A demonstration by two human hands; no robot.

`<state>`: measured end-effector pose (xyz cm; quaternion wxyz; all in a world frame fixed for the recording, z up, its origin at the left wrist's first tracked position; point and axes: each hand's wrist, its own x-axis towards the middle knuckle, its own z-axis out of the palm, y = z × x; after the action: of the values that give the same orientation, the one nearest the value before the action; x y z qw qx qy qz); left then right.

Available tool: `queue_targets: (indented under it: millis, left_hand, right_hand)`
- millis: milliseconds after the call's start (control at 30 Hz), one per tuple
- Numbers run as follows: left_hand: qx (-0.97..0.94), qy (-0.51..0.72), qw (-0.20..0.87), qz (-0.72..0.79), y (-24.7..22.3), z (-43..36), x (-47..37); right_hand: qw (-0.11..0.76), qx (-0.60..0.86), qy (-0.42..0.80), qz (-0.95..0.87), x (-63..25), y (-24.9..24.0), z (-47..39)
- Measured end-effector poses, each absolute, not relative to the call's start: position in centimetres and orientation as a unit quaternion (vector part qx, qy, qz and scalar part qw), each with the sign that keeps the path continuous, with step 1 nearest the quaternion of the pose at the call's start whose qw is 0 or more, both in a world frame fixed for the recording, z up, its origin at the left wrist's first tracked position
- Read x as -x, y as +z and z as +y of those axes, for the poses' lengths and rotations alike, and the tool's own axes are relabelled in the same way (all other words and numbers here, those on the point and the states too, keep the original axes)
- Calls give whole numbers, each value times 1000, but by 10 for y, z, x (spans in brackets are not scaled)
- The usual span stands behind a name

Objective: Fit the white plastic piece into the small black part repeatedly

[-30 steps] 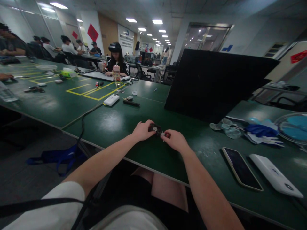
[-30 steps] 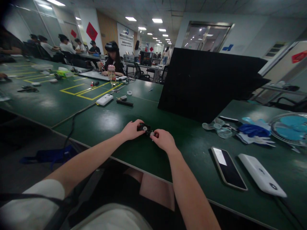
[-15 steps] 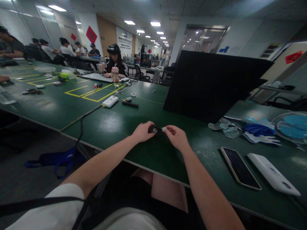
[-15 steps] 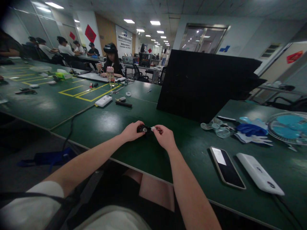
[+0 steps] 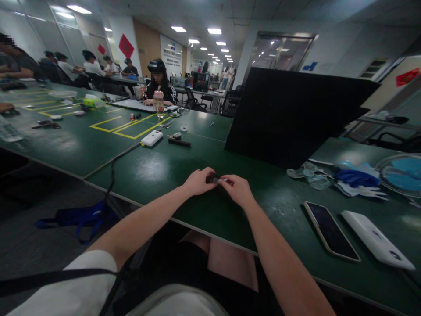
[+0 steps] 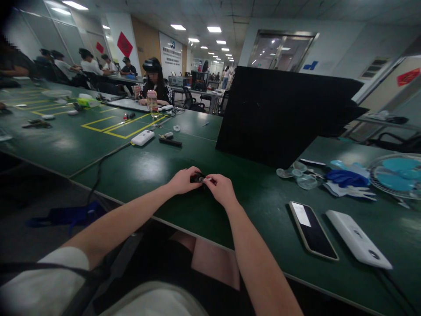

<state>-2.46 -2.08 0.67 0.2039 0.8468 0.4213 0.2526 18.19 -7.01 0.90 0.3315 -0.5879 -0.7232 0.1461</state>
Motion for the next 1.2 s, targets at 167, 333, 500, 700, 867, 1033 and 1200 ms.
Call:
queue_targets:
  millis: [167,333,500,700,867,1033,1200]
  left_hand:
    - [-842,243,217,430,4,-19,24]
    - [-840,244,230,427,2,-19,26]
    - [-837,249,241,424,1,-18,27]
    - [-839,247,231,427,0,-17,26]
    - [-840,247,234,423,0,-17,26]
    - [-840,249,236,421,1,-18,26]
    - [-836,240,246,427,3,-19,26]
  right_hand:
    - [432,624,230,-609,-196,11,-66]
    - [549,652,377,-362,-226,11,-60]
    - [599,608,452,-261,-239,12,-58]
    - [625,573,480,-223,-249,3,-50]
    - [627,574,474,-228,-251,0,-50]
    - [622,575,474,-238,-252,1,-52]
    - [619,575,475,-246,-253,-1,-51]
